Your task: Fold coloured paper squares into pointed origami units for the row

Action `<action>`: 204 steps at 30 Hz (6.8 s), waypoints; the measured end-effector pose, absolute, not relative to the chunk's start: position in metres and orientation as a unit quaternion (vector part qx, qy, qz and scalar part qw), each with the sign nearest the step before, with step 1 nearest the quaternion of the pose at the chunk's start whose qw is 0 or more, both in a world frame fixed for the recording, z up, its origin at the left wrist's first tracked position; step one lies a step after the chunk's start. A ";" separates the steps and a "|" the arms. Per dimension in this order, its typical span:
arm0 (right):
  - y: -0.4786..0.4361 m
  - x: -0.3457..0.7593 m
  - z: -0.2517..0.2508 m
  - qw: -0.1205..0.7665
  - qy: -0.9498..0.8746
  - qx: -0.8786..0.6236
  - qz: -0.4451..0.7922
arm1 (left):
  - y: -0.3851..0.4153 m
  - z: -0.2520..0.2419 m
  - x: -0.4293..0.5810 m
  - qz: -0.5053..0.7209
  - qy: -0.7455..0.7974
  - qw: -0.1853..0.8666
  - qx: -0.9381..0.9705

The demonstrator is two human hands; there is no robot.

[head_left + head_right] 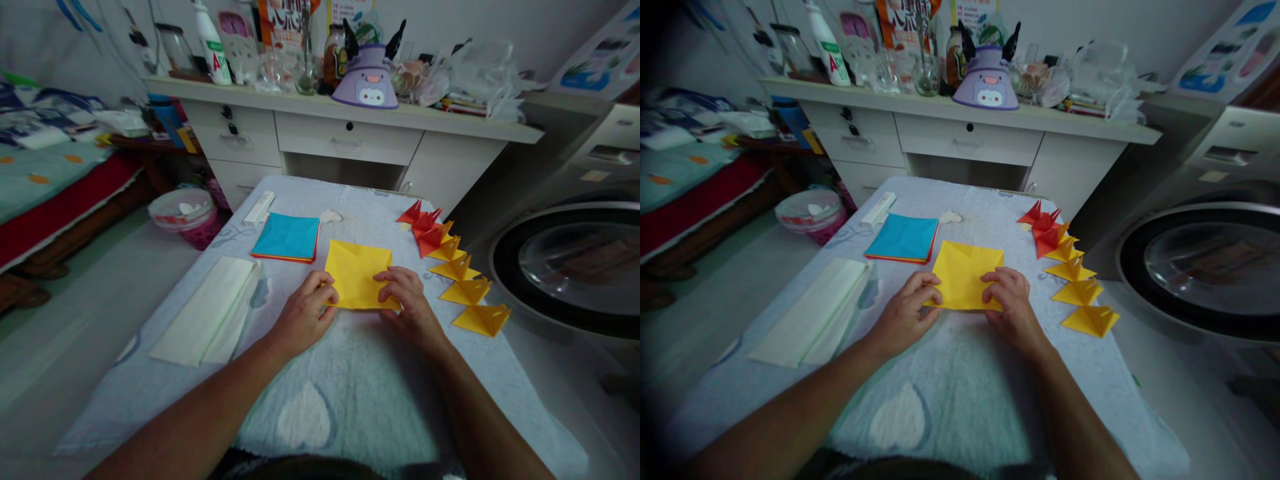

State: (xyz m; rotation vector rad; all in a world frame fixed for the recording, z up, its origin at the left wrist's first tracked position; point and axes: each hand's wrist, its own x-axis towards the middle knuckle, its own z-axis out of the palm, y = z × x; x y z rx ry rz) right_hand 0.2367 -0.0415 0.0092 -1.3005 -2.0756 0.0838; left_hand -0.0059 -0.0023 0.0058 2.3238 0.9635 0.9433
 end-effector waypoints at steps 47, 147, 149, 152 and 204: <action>-0.042 0.228 -0.006 0.241 -0.711 -0.638 0.168 | 0.012 0.004 -0.021 0.153 0.420 0.152 0.881; -0.058 0.221 0.035 0.059 -0.856 -0.481 0.180 | -0.050 0.007 -0.030 0.059 0.422 0.043 0.904; -0.058 0.226 0.039 0.048 -0.855 -0.481 0.186 | -0.050 0.007 -0.031 0.061 0.422 0.044 0.903; -0.058 0.232 0.044 0.040 -0.854 -0.483 0.191 | -0.050 0.006 -0.031 0.068 0.425 0.039 0.902; -0.044 0.254 0.015 0.418 -0.662 -0.562 0.266 | -0.008 0.014 0.001 0.408 0.356 0.245 0.805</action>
